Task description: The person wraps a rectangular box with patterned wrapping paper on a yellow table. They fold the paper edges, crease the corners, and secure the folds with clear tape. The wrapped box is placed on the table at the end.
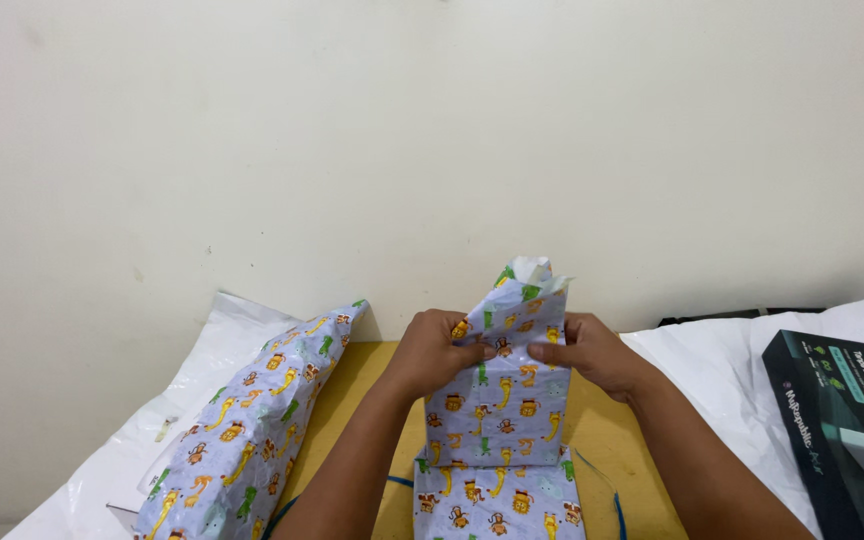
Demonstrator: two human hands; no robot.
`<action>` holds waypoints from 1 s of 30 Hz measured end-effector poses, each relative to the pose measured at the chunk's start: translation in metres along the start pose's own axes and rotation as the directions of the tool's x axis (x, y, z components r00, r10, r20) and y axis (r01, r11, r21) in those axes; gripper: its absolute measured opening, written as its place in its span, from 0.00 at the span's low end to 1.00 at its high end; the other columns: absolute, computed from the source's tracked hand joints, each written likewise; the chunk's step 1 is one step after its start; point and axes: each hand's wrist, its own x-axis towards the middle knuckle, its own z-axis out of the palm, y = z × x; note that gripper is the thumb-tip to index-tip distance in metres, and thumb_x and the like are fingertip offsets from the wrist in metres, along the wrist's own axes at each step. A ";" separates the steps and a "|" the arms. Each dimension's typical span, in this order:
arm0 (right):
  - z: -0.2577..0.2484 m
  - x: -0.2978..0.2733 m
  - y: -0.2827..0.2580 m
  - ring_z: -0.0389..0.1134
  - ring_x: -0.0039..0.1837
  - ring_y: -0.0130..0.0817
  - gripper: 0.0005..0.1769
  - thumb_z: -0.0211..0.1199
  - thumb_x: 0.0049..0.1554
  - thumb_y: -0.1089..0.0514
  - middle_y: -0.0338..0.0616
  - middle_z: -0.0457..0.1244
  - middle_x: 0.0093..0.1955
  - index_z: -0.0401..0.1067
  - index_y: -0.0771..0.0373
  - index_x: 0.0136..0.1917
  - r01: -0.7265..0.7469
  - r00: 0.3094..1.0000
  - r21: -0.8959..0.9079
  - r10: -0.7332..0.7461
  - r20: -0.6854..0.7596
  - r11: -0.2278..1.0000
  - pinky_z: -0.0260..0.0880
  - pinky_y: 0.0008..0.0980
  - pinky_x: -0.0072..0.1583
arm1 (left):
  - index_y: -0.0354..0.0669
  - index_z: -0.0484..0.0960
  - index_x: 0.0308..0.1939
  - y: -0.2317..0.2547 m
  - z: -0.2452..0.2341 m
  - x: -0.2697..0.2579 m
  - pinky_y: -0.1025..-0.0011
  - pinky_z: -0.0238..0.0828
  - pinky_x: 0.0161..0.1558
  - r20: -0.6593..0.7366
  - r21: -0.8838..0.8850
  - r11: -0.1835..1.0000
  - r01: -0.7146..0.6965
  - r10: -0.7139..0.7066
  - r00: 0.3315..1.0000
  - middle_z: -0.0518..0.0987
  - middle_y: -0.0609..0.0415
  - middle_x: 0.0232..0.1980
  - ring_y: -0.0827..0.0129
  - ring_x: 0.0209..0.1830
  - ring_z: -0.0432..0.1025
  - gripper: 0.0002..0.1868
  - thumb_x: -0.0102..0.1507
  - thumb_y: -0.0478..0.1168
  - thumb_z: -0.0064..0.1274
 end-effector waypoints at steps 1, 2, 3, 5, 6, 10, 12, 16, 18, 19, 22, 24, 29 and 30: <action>-0.002 0.000 0.003 0.72 0.58 0.32 0.18 0.69 0.53 0.58 0.45 0.74 0.55 0.78 0.64 0.57 -0.032 0.999 0.009 0.032 0.014 0.999 0.69 0.38 0.63 | 0.39 0.89 0.42 -0.003 0.001 0.000 0.72 0.74 0.33 0.000 -0.047 0.998 -0.051 0.051 0.999 0.85 0.57 0.32 0.79 0.28 0.74 0.13 0.55 0.40 0.65; -0.004 0.000 0.006 0.72 0.59 0.33 0.18 0.70 0.52 0.58 0.46 0.74 0.55 0.78 0.64 0.57 -0.066 0.998 0.018 0.066 0.024 0.998 0.68 0.38 0.65 | 0.40 0.89 0.42 -0.006 0.002 0.002 0.75 0.74 0.33 0.004 -0.096 0.990 -0.102 0.103 0.995 0.86 0.60 0.32 0.81 0.29 0.74 0.13 0.54 0.39 0.65; -0.006 0.000 0.009 0.72 0.60 0.34 0.19 0.71 0.52 0.59 0.47 0.74 0.55 0.79 0.65 0.57 -0.101 0.994 0.027 0.100 0.034 0.995 0.66 0.39 0.66 | 0.39 0.89 0.40 -0.009 0.002 0.004 0.74 0.71 0.31 0.005 -0.129 0.990 -0.064 0.065 0.998 0.84 0.59 0.30 0.80 0.27 0.72 0.11 0.56 0.39 0.65; -0.007 0.004 0.016 0.71 0.59 0.33 0.18 0.69 0.53 0.59 0.43 0.74 0.55 0.79 0.64 0.57 -0.059 0.997 0.067 0.055 0.051 0.996 0.67 0.39 0.65 | 0.35 0.88 0.36 -0.015 -0.001 0.007 0.72 0.65 0.26 0.012 -0.197 0.980 0.013 -0.011 1.000 0.79 0.58 0.27 0.78 0.23 0.68 0.09 0.59 0.39 0.65; -0.007 0.005 0.020 0.71 0.59 0.32 0.17 0.69 0.53 0.59 0.42 0.74 0.54 0.79 0.63 0.57 -0.038 0.998 0.088 0.033 0.061 0.995 0.67 0.39 0.65 | 0.37 0.88 0.36 -0.018 0.000 0.008 0.74 0.64 0.27 0.015 -0.243 0.970 0.023 -0.020 1.000 0.80 0.59 0.28 0.79 0.23 0.68 0.08 0.59 0.40 0.64; -0.008 0.006 0.031 0.70 0.58 0.30 0.15 0.64 0.59 0.56 0.40 0.73 0.54 0.80 0.63 0.57 -0.047 0.999 0.098 0.044 0.030 0.994 0.66 0.38 0.64 | 0.38 0.88 0.36 -0.029 0.004 0.014 0.76 0.64 0.27 0.003 -0.306 0.952 0.018 -0.018 1.000 0.80 0.62 0.28 0.82 0.24 0.67 0.07 0.60 0.39 0.63; -0.010 0.004 0.034 0.70 0.58 0.29 0.16 0.61 0.62 0.54 0.40 0.74 0.54 0.80 0.64 0.56 -0.072 0.996 0.137 0.066 0.052 0.988 0.66 0.38 0.64 | 0.37 0.88 0.36 -0.035 0.004 0.016 0.76 0.63 0.27 -0.011 -0.269 0.963 -0.009 0.006 1.000 0.79 0.62 0.27 0.82 0.24 0.66 0.07 0.60 0.38 0.63; -0.011 0.005 0.038 0.70 0.57 0.25 0.14 0.59 0.62 0.55 0.38 0.74 0.53 0.81 0.59 0.57 -0.002 0.999 0.040 0.000 0.033 0.999 0.67 0.34 0.62 | 0.36 0.88 0.37 -0.044 0.003 0.019 0.77 0.67 0.29 -0.011 -0.205 0.974 -0.094 0.094 0.996 0.80 0.62 0.28 0.84 0.26 0.67 0.07 0.61 0.37 0.61; -0.014 0.009 0.040 0.71 0.55 0.25 0.13 0.61 0.61 0.58 0.38 0.74 0.53 0.82 0.59 0.56 -0.003 1.000 -0.033 0.003 0.003 0.999 0.70 0.34 0.60 | 0.36 0.89 0.39 -0.046 0.001 0.021 0.77 0.68 0.30 -0.010 -0.169 0.978 -0.119 0.119 0.993 0.81 0.62 0.28 0.84 0.27 0.68 0.07 0.61 0.36 0.60; -0.015 0.011 0.043 0.71 0.55 0.25 0.13 0.61 0.61 0.59 0.38 0.74 0.52 0.82 0.60 0.56 0.016 1.000 -0.005 -0.016 0.000 1.000 0.70 0.33 0.59 | 0.36 0.90 0.39 -0.046 0.001 0.021 0.77 0.67 0.30 -0.014 -0.142 0.983 -0.117 0.116 0.993 0.80 0.61 0.27 0.83 0.26 0.67 0.07 0.60 0.36 0.61; -0.020 0.017 0.051 0.72 0.54 0.25 0.14 0.60 0.60 0.63 0.40 0.74 0.52 0.81 0.61 0.57 0.052 0.999 0.061 -0.050 -0.020 0.997 0.71 0.31 0.59 | 0.37 0.90 0.41 -0.049 -0.005 0.022 0.75 0.68 0.31 0.048 -0.135 0.988 -0.077 0.084 0.995 0.81 0.60 0.28 0.81 0.27 0.69 0.08 0.61 0.36 0.62; -0.023 0.019 0.058 0.71 0.54 0.25 0.18 0.60 0.56 0.68 0.39 0.74 0.52 0.80 0.61 0.58 0.049 0.998 0.088 -0.044 -0.053 0.995 0.70 0.30 0.60 | 0.38 0.89 0.44 -0.054 -0.014 0.021 0.75 0.70 0.36 0.123 -0.190 0.981 -0.046 0.070 0.990 0.83 0.60 0.32 0.81 0.31 0.72 0.10 0.60 0.36 0.61; -0.028 0.023 0.069 0.70 0.52 0.26 0.17 0.62 0.56 0.69 0.40 0.74 0.51 0.80 0.63 0.58 0.077 0.997 0.113 -0.076 -0.010 0.991 0.70 0.32 0.58 | 0.33 0.89 0.51 -0.077 -0.024 0.023 0.72 0.74 0.47 0.224 -0.301 0.954 0.008 0.062 0.973 0.87 0.53 0.42 0.77 0.41 0.75 0.15 0.63 0.38 0.62; -0.030 0.023 0.069 0.71 0.53 0.25 0.18 0.63 0.54 0.70 0.39 0.74 0.51 0.79 0.63 0.58 0.099 0.995 0.073 -0.099 0.004 0.992 0.70 0.32 0.58 | 0.33 0.88 0.52 -0.080 -0.026 0.024 0.73 0.74 0.49 0.225 -0.330 0.944 0.024 0.054 0.973 0.87 0.53 0.43 0.77 0.42 0.76 0.16 0.63 0.38 0.61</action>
